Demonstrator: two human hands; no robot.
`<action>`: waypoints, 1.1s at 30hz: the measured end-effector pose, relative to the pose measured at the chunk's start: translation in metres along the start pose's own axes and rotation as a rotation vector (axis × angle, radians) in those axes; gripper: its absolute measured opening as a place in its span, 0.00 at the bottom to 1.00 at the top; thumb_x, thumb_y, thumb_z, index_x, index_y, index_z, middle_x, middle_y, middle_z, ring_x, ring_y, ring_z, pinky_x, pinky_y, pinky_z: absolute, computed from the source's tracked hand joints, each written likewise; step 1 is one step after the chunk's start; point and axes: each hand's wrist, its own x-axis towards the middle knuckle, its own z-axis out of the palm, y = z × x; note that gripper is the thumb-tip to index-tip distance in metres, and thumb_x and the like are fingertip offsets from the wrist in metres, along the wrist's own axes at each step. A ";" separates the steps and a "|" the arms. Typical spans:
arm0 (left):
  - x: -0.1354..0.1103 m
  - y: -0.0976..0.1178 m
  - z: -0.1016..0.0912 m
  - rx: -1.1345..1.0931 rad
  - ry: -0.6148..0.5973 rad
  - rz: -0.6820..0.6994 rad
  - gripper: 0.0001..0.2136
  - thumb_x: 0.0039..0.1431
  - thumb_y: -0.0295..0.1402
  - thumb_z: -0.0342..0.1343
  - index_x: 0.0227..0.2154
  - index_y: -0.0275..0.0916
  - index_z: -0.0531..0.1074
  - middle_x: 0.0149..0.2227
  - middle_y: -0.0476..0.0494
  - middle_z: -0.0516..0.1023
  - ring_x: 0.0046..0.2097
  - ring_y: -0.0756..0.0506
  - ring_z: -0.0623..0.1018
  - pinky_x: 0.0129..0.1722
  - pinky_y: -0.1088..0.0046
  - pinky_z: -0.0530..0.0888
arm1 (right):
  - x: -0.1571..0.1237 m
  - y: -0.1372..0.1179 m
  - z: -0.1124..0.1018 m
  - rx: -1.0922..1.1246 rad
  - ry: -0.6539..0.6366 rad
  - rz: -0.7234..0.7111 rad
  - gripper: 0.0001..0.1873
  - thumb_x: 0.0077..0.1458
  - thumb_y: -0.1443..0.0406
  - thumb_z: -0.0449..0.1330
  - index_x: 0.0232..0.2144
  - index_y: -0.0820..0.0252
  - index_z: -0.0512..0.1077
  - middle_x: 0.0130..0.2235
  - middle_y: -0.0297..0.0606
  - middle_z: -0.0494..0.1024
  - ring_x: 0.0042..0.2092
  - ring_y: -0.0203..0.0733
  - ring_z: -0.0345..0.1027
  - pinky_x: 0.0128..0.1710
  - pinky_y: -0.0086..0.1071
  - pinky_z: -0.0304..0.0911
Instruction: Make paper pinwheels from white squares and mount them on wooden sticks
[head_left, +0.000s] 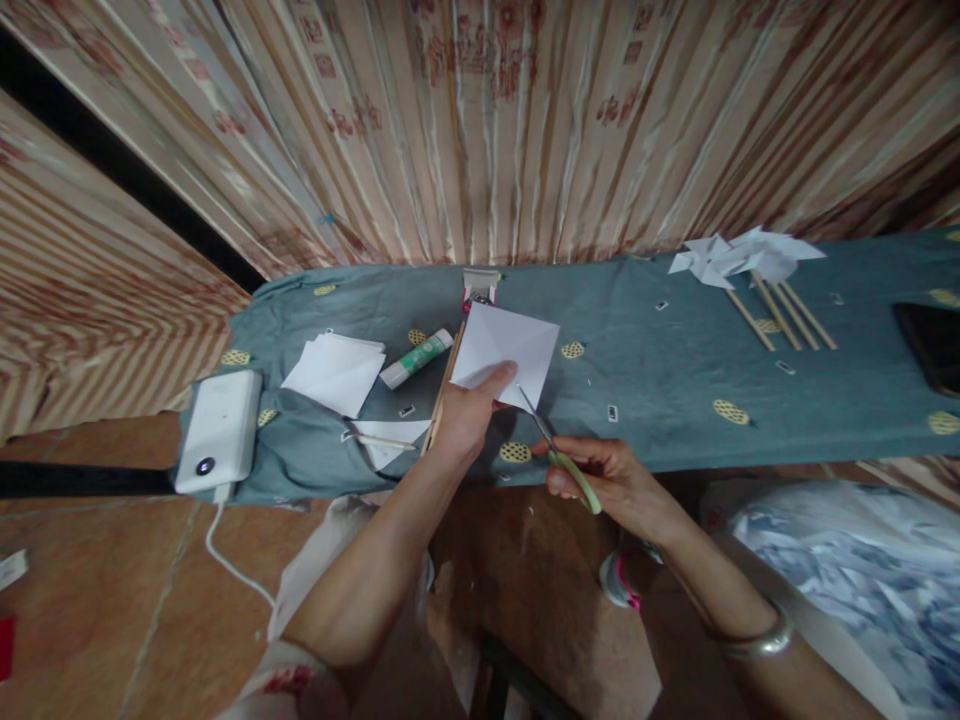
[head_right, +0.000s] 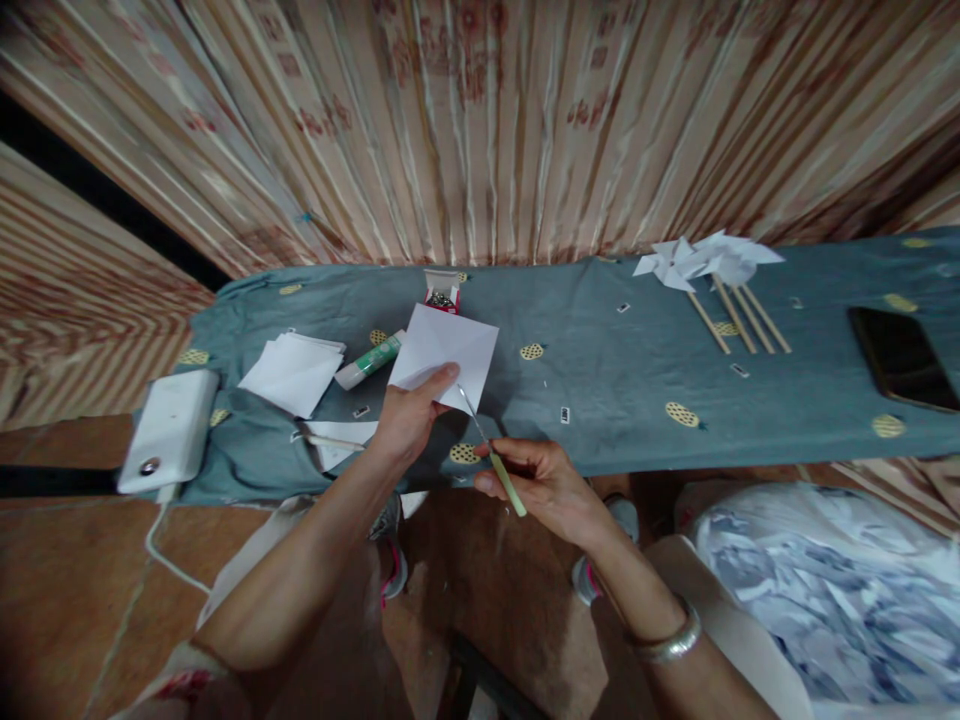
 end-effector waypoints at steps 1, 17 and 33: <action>0.000 0.000 0.000 -0.001 0.000 0.002 0.23 0.37 0.34 0.68 0.41 0.35 0.76 0.40 0.40 0.81 0.38 0.42 0.79 0.33 0.68 0.77 | 0.000 0.000 0.000 0.001 0.003 0.000 0.23 0.36 0.55 0.74 0.36 0.60 0.80 0.23 0.29 0.71 0.23 0.29 0.57 0.21 0.25 0.53; -0.002 0.002 -0.002 0.019 -0.059 -0.010 0.15 0.39 0.35 0.65 0.33 0.36 0.74 0.34 0.45 0.79 0.31 0.48 0.76 0.27 0.74 0.74 | 0.000 -0.003 0.002 0.041 0.077 0.026 0.23 0.32 0.57 0.75 0.33 0.60 0.80 0.20 0.28 0.73 0.23 0.29 0.61 0.22 0.25 0.56; -0.011 0.002 0.002 0.099 -0.064 -0.039 0.11 0.36 0.31 0.64 0.27 0.36 0.74 0.30 0.47 0.78 0.29 0.48 0.76 0.23 0.75 0.73 | -0.001 -0.009 0.001 0.014 0.129 0.043 0.26 0.29 0.54 0.75 0.32 0.62 0.80 0.19 0.28 0.72 0.23 0.29 0.59 0.21 0.25 0.54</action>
